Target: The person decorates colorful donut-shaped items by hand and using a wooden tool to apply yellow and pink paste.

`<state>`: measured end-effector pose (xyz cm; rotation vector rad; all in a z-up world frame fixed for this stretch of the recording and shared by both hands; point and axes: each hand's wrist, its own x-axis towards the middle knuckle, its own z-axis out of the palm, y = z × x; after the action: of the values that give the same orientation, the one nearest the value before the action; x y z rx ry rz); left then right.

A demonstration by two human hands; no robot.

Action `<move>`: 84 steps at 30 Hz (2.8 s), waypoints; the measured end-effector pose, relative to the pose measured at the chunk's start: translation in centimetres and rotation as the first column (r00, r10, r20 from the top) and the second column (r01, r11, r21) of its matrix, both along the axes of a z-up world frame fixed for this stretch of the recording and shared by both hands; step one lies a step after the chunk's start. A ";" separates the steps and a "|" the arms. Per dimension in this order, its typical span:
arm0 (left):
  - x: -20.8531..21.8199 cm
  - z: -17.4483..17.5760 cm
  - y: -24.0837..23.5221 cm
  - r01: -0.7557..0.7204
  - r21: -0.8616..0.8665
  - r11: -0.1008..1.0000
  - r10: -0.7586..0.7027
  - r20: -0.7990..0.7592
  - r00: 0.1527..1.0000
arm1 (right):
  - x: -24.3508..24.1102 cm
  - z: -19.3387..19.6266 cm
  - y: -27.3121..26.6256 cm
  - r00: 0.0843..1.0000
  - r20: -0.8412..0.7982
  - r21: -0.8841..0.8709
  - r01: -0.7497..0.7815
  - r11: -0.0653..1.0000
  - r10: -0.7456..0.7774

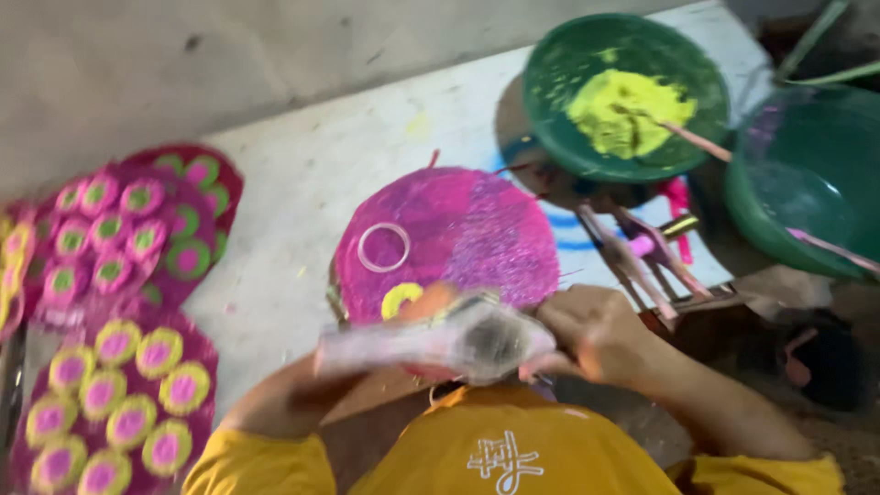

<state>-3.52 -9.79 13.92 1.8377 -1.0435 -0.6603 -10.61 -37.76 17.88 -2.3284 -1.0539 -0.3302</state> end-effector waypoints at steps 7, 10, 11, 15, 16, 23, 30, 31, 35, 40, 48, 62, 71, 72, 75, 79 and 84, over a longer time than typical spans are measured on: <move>-3.6 4.3 -4.4 0.190 0.275 0.943 -0.195 -0.011 0.981 | 5.5 7.9 -3.2 0.780 0.088 -0.266 -0.581 0.769 0.620; -3.6 5.5 -7.6 0.203 0.372 0.906 -0.233 0.036 0.972 | 4.9 6.9 -6.7 0.714 -0.490 -0.017 -0.582 0.813 0.501; -3.9 5.6 -8.6 0.187 0.404 0.895 -0.229 0.057 0.972 | 4.2 6.2 -7.9 0.649 -0.564 0.045 -0.594 0.803 0.511; -4.1 4.6 -11.8 0.064 0.366 0.928 -0.109 0.103 0.989 | 4.1 3.8 -13.4 0.457 -0.668 0.247 -0.609 0.754 0.587; -4.5 3.6 -12.3 0.032 0.322 0.946 -0.057 0.067 0.996 | 4.3 3.2 -14.7 0.423 -0.663 0.299 -0.606 0.737 0.617; -1.7 -3.3 -14.9 -0.324 0.303 0.896 0.336 0.014 0.942 | 8.8 2.9 -23.6 0.361 -0.684 0.411 -0.528 0.743 0.634; 2.5 -5.9 -15.5 -0.458 -0.018 0.889 0.193 -0.892 0.409 | 18.6 6.5 -29.6 0.790 0.412 -0.506 -0.217 0.835 0.455; 2.9 -6.8 -17.9 -0.425 -0.190 0.885 0.032 -0.887 0.461 | 20.0 6.8 -29.5 0.702 0.512 -0.565 -0.159 0.810 0.495; 4.3 -11.1 -27.4 -0.635 -0.329 0.699 -0.107 -0.926 0.362 | 24.9 4.2 -28.4 0.706 0.672 -0.312 -0.005 0.950 0.224; 11.4 -16.3 -29.9 -0.904 -0.109 0.413 0.535 -0.774 0.338 | 31.1 -7.2 -30.5 0.908 0.058 -0.362 0.406 0.839 -0.414; 22.2 -20.9 -28.9 -0.975 -0.153 0.163 0.616 -0.756 0.221 | 40.1 -13.2 -38.0 0.817 -0.155 -0.677 0.321 0.662 -0.556; 26.2 -20.9 -33.9 -0.962 -0.217 0.164 0.632 -0.726 0.271 | 46.6 -18.5 -31.0 0.868 0.020 -0.727 0.353 0.589 -0.496; 25.6 -18.2 -33.9 -0.960 -0.208 0.189 0.636 -0.718 0.281 | 42.8 -21.0 -26.7 0.900 0.053 -0.732 0.330 0.596 -0.432; 25.7 -18.2 -34.0 -0.958 -0.204 0.201 0.631 -0.721 0.286 | 41.9 -20.9 -26.5 0.908 0.062 -0.737 0.322 0.594 -0.415; 26.2 -18.7 -33.9 -0.953 -0.222 0.208 0.600 -0.740 0.304 | 39.4 -20.3 -25.6 0.922 0.068 -0.754 0.297 0.586 -0.381; 27.0 -19.5 -33.5 -0.943 -0.247 0.221 0.619 -0.712 0.332 | 36.2 -19.8 -24.8 0.908 0.029 -0.744 0.300 0.598 -0.418; 26.3 -16.0 -28.2 -0.822 -0.555 0.126 0.818 -0.411 0.402 | 33.6 -14.9 -25.8 0.831 -0.235 -0.695 0.219 0.685 -0.504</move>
<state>22.83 -38.01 -2.11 1.3515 -0.0184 0.4334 23.02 -63.59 2.93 -3.0472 -0.4980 0.4648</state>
